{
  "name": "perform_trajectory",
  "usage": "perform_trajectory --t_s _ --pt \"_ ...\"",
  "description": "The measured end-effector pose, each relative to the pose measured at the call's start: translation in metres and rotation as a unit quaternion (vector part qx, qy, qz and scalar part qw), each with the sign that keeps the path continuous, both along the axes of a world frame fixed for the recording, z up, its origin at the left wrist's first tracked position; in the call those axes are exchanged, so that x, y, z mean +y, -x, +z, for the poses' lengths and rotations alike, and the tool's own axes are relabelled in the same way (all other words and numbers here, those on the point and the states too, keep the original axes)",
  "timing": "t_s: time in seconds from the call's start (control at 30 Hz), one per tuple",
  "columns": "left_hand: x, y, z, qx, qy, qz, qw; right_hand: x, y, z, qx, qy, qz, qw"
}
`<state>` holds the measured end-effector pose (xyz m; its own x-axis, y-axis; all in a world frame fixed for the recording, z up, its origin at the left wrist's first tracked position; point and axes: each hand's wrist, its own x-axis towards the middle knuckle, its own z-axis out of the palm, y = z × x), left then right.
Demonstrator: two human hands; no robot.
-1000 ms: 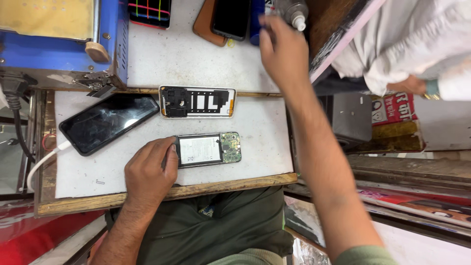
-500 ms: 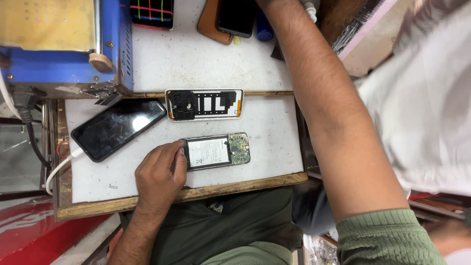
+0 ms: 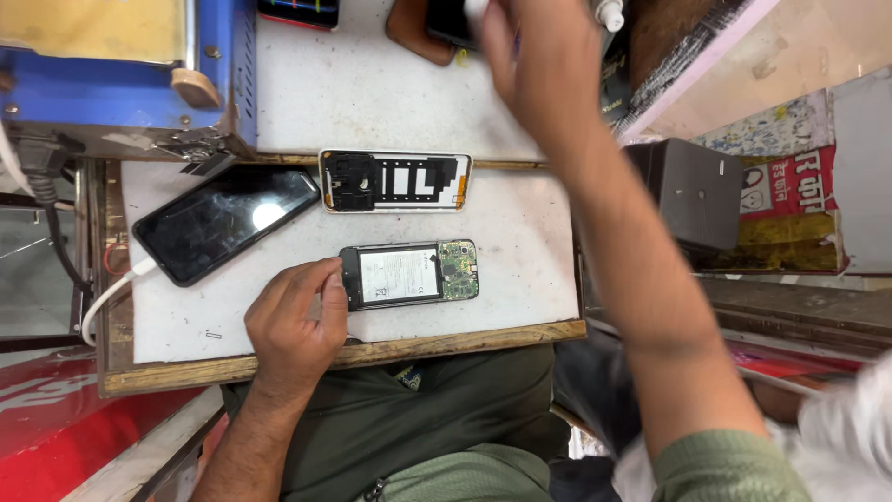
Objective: The person disassembles a smartphone at a repair bench. They pry open the phone's rear cover, unscrew internal screws with a red-handled screwdriver, lift out the battery, and handle the exposed motherboard and mid-frame components.
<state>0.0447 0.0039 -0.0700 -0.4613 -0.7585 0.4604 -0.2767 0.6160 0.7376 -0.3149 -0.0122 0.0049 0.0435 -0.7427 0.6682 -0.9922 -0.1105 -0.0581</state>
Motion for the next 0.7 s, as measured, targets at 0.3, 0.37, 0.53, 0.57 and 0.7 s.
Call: perform_trajectory --t_s 0.3,0.37,0.53,0.57,0.7 --pt "0.021 0.010 0.030 -0.008 0.016 -0.107 0.994 0.121 -0.158 -0.014 -0.487 -0.297 0.182 0.801" --pt "0.017 0.009 0.029 -0.040 0.062 -0.104 0.992 0.122 -0.150 -0.015 -0.474 -0.257 0.190 0.820" --pt "-0.004 -0.003 0.015 0.043 -0.091 -0.036 0.994 0.132 -0.110 -0.035 -0.467 -0.171 0.074 0.864" --pt "-0.007 -0.006 0.012 0.093 -0.125 -0.035 0.987 0.135 -0.106 -0.040 -0.453 -0.166 0.055 0.874" --pt "-0.019 -0.007 0.003 0.112 -0.053 -0.054 0.991 0.147 -0.104 -0.055 -0.403 -0.224 -0.002 0.887"
